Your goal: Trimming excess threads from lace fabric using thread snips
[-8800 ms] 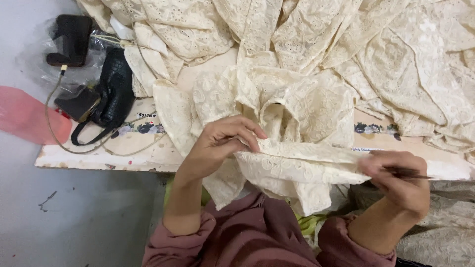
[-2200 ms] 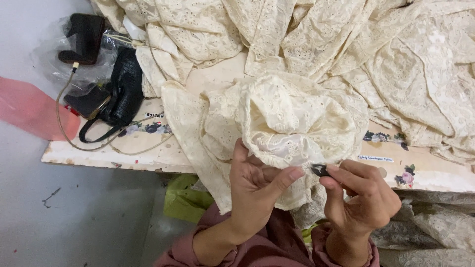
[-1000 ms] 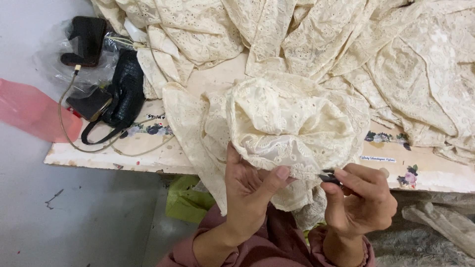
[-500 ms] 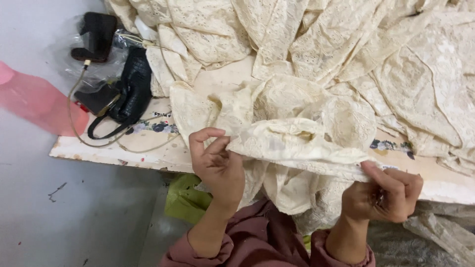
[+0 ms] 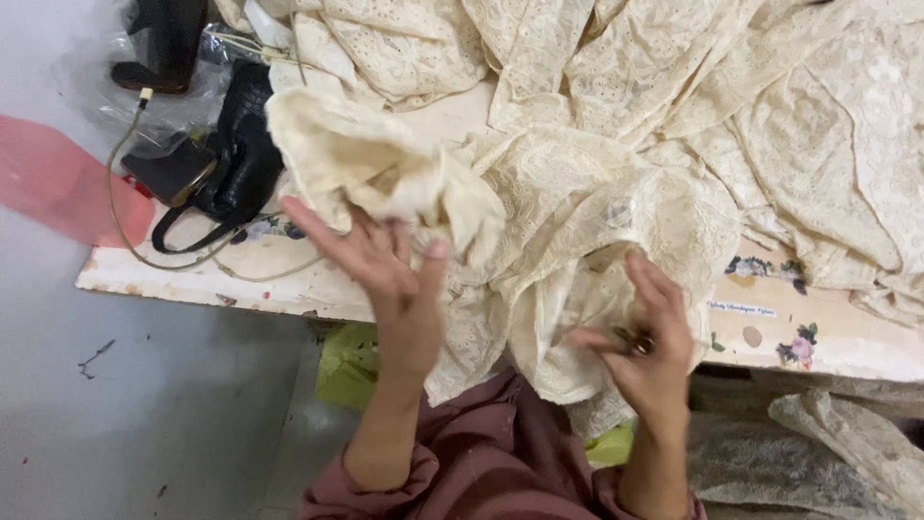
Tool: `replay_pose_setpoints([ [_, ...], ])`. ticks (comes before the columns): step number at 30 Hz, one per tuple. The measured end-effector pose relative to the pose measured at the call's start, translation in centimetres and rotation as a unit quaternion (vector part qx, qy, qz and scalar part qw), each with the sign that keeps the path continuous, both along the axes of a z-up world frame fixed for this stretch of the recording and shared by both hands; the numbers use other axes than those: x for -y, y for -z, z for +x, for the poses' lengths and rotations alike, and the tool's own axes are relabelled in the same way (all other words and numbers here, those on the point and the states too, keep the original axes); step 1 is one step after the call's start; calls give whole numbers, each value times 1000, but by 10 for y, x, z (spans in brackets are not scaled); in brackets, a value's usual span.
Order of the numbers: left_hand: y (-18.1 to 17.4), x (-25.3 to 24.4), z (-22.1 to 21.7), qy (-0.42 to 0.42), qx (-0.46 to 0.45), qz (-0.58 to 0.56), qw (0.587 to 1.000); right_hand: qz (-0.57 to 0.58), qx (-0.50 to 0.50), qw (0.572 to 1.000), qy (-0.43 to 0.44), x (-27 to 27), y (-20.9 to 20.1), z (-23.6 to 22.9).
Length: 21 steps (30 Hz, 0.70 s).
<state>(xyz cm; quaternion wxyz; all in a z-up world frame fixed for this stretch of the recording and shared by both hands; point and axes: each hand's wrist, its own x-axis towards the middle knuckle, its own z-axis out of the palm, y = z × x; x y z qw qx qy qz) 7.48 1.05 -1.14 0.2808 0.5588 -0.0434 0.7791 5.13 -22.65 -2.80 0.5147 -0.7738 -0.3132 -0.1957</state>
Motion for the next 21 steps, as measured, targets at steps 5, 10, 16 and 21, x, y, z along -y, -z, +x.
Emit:
replay_pose_setpoints([
  [5,-31,47,-51,251,-468,-73,844,52,-7,971,231,-5,0,23],
  [10,35,66,-1,116,-482,169,852,46,38,969,240,-6,-16,52],
  [16,-41,29,6,248,-437,-27,864,-168,99,938,288,-4,-62,50],
  [21,-90,2,16,268,-341,-85,897,-162,86,946,268,37,-54,58],
])
